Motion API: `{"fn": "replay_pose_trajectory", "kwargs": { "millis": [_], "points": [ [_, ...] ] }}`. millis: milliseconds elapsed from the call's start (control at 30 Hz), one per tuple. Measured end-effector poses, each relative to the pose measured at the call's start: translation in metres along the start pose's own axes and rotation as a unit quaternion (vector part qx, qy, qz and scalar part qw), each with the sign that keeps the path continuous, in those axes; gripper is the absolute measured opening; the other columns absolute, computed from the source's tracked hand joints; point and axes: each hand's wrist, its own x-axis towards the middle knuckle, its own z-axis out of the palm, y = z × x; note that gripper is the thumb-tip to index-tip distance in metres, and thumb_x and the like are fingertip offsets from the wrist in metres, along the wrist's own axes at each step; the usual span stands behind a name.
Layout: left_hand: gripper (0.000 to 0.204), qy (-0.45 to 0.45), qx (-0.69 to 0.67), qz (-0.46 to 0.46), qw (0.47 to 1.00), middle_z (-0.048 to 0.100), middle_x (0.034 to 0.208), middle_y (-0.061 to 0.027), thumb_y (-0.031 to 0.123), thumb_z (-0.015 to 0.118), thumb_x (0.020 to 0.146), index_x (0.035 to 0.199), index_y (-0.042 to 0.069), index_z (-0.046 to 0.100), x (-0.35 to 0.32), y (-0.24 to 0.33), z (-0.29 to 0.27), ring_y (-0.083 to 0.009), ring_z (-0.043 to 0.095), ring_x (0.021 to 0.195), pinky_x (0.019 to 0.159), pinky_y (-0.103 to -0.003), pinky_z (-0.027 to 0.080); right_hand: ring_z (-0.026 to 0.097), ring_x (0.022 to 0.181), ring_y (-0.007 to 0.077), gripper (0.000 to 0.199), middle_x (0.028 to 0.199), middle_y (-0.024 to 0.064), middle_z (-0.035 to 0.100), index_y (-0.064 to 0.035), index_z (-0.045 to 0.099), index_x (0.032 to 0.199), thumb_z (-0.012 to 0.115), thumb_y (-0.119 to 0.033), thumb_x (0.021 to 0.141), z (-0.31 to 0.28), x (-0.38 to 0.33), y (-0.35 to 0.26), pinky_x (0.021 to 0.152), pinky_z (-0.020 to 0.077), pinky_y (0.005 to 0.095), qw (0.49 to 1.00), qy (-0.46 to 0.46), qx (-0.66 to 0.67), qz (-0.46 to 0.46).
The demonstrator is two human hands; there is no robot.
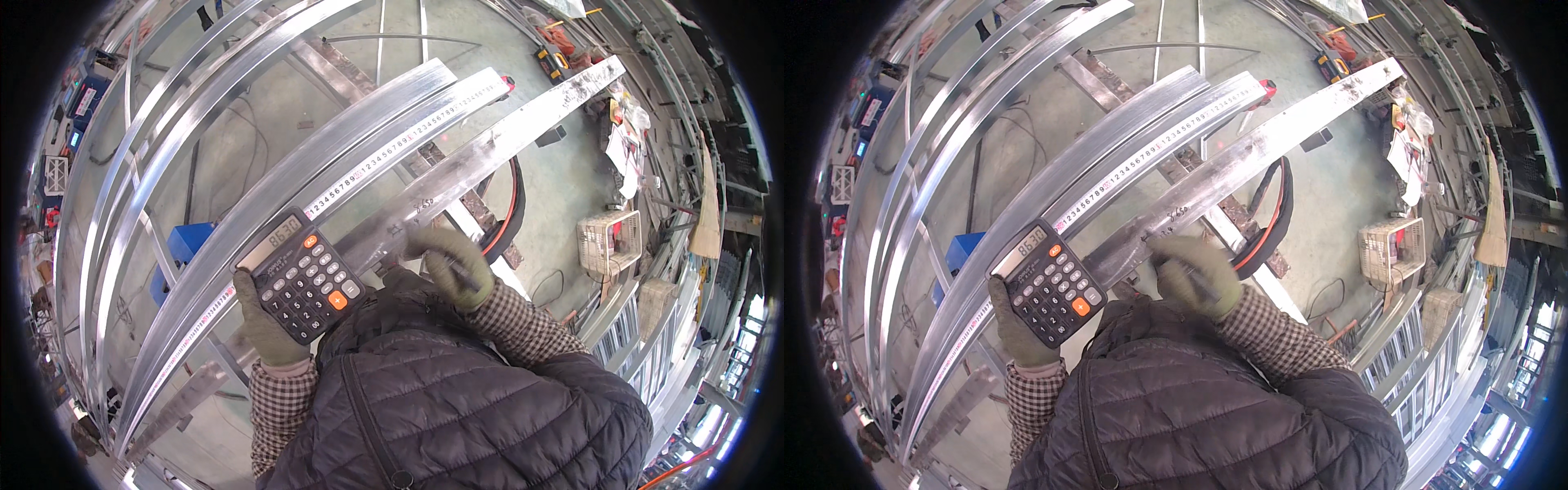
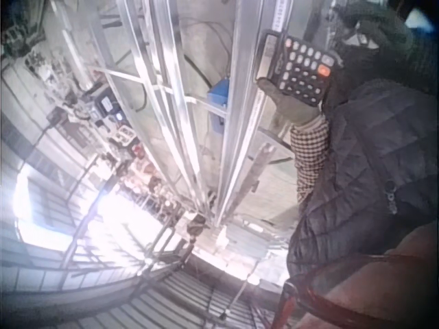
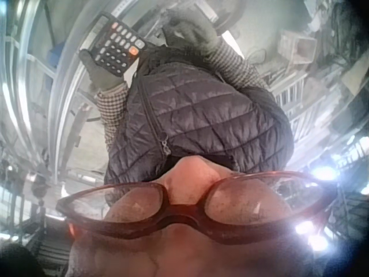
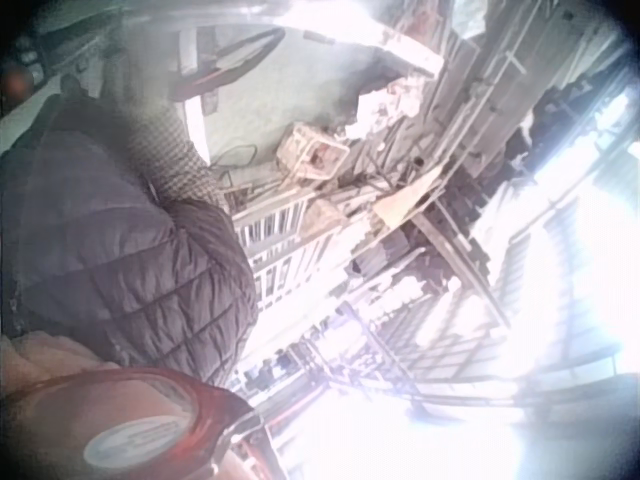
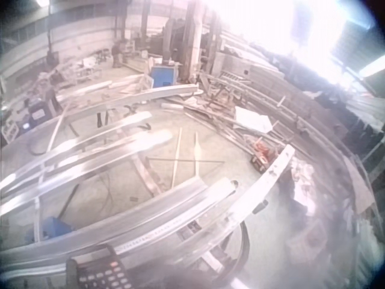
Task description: The person uses a calculator to compute measurements and then marks corresponding values on a long metal beam with a marker. The person repeats this process for multiple sections of the beam, writing down the calculated numbers directly on the metal surface.
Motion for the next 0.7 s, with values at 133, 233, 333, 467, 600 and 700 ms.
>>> {"fn": "replay_pose_trajectory", "kwargs": {
  "millis": [133,233,333,467,600,700],
  "points": [
    [0.069,0.003,-0.045,-0.034,0.998,0.072,0.140,-0.0221,0.057,0.052,0.115,0.155,0.001,0.055,-0.009,-0.014,0.006,-0.0333,0.078,0.119,0.095,-0.048,0.071,0.074,0.110,0.0296,0.033,0.123,0.0206,0.073,0.0027,0.071,0.134,0.059,0.002,0.103,-0.066,0.003,0.025,0.097,0.0589,0.0395,0.986,0.092,-0.133,0.036],
    [0.072,-0.019,-0.029,-0.043,0.998,0.070,0.144,-0.0233,0.058,0.053,0.115,0.157,0.000,0.052,-0.011,-0.019,0.012,-0.0344,0.076,0.123,0.098,-0.051,0.070,0.074,0.104,0.0280,0.020,0.116,0.0163,0.076,0.0017,0.076,0.120,0.065,-0.001,0.104,-0.092,0.011,0.044,0.093,0.0585,0.0384,0.975,0.132,-0.167,0.062],
    [0.072,-0.032,-0.053,-0.062,0.996,0.070,0.142,-0.0233,0.058,0.051,0.115,0.157,-0.001,0.052,-0.012,-0.023,0.020,-0.0341,0.077,0.120,0.096,-0.049,0.071,0.074,0.100,0.0252,0.017,0.111,0.0137,0.076,0.0008,0.077,0.117,0.067,-0.001,0.103,-0.102,0.014,0.053,0.090,0.0583,0.0358,0.971,0.129,-0.168,0.113],
    [0.072,-0.029,-0.027,-0.058,0.998,0.071,0.141,-0.0239,0.057,0.050,0.116,0.155,-0.003,0.051,-0.009,-0.026,0.028,-0.0331,0.078,0.119,0.094,-0.047,0.072,0.073,0.095,0.0220,0.016,0.106,0.0123,0.075,0.0003,0.077,0.115,0.069,-0.001,0.101,-0.099,0.016,0.060,0.084,0.0583,0.0336,0.964,0.144,-0.194,0.111],
    [0.071,-0.027,-0.033,-0.079,0.996,0.071,0.139,-0.0238,0.057,0.050,0.116,0.155,-0.003,0.052,-0.007,-0.028,0.030,-0.0325,0.078,0.118,0.094,-0.046,0.072,0.073,0.093,0.0227,0.014,0.106,0.0117,0.075,-0.0001,0.077,0.112,0.070,-0.001,0.100,-0.098,0.016,0.060,0.084,0.0581,0.0339,0.962,0.146,-0.211,0.091],
    [0.071,-0.023,-0.052,-0.093,0.994,0.072,0.138,-0.0237,0.056,0.051,0.116,0.154,-0.003,0.053,-0.005,-0.028,0.032,-0.0324,0.078,0.117,0.093,-0.046,0.072,0.073,0.092,0.0248,0.014,0.104,0.0120,0.075,-0.0002,0.077,0.110,0.071,0.000,0.097,-0.098,0.018,0.061,0.084,0.0584,0.0348,0.961,0.138,-0.227,0.079]
  ]
}}
